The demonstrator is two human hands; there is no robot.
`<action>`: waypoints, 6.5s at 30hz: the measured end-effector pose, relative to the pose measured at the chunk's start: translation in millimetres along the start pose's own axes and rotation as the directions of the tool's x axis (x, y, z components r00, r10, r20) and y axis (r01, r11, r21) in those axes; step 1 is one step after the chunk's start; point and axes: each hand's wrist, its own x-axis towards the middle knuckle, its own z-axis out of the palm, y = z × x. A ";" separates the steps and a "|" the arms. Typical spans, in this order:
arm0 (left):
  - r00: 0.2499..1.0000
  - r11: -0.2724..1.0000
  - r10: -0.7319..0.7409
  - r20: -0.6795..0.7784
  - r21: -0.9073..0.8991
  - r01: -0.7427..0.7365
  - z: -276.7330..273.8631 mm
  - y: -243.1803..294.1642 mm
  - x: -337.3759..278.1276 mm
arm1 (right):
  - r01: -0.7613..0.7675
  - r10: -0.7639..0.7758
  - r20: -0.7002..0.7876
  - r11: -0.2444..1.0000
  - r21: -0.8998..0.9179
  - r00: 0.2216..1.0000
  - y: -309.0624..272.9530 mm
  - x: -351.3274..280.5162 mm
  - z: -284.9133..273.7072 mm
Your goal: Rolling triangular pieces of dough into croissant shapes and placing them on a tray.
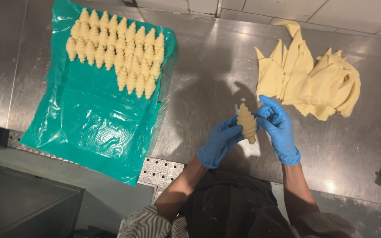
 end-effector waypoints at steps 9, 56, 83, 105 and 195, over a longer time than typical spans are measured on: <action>0.999 0.986 0.019 -0.035 0.164 -0.013 -26.8 72.4 -40.2 | -0.386 0.349 0.175 0.883 0.269 0.921 -10.2 36.8 95.8; 0.694 0.008 0.705 -0.146 0.980 0.199 -353.6 347.3 -61.0 | -0.276 -0.042 -0.503 0.795 -0.541 0.863 191.5 -4.8 -87.5; 0.776 0.619 0.489 -0.399 0.785 0.013 -57.8 -93.9 36.7 | -0.141 -0.350 -0.516 0.706 -0.694 0.782 88.7 88.2 -163.6; 0.876 0.910 -0.392 -0.283 0.021 0.414 -106.1 -160.7 12.2 | -0.364 0.656 -0.168 0.592 0.719 0.736 46.0 -94.5 -49.0; 0.941 0.102 0.337 -0.040 0.995 0.005 -115.5 -104.7 -88.3 | 0.115 -0.099 0.059 0.843 -0.526 0.993 106.8 22.0 7.2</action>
